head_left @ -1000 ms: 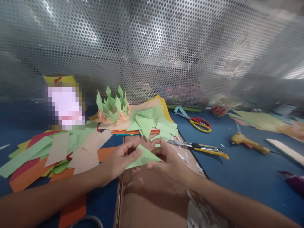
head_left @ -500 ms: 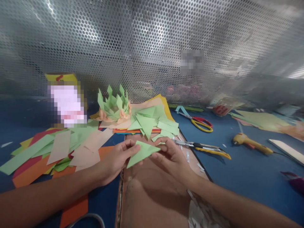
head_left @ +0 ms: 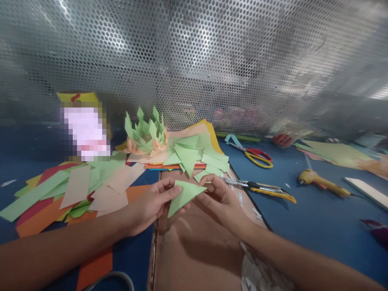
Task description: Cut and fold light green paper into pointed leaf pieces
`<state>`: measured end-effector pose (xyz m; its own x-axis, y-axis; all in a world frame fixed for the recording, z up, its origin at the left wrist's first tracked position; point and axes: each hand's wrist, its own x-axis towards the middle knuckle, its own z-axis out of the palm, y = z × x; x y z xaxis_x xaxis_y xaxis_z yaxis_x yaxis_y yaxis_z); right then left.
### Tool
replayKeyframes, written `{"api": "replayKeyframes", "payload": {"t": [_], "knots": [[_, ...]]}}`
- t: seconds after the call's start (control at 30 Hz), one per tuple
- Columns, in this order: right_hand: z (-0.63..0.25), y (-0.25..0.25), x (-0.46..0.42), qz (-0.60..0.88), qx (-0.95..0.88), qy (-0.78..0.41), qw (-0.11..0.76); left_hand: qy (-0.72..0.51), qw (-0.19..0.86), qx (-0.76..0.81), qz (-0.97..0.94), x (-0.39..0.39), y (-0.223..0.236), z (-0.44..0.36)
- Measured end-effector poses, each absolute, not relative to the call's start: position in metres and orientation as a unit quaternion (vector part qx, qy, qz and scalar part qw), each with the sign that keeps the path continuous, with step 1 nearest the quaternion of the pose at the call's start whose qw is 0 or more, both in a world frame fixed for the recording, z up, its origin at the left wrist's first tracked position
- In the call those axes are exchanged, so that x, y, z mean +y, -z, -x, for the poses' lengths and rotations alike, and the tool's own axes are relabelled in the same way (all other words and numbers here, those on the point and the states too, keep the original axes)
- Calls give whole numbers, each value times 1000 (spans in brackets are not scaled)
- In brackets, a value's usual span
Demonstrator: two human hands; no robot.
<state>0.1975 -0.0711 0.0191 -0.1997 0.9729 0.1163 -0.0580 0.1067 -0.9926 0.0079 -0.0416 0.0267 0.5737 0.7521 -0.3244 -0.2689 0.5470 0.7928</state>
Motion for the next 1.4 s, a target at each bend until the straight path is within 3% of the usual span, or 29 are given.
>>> {"api": "replayKeyframes", "payload": {"t": [0.23,0.63,1.0,1.4], "knots": [[-197,-19,-74,487,-652,-328,480,-323,771,381,-395,-48,-28,-13],[-195,-21,-73,416,-771,-56,478,-317,747,401,-425,-51,-25,-13],[-197,-23,-68,388,-811,-6,439,-299,691,424,-503,-52,-22,-12],[-196,-21,-76,441,-765,-70,465,-308,698,384,-520,-49,-20,-10]]}}
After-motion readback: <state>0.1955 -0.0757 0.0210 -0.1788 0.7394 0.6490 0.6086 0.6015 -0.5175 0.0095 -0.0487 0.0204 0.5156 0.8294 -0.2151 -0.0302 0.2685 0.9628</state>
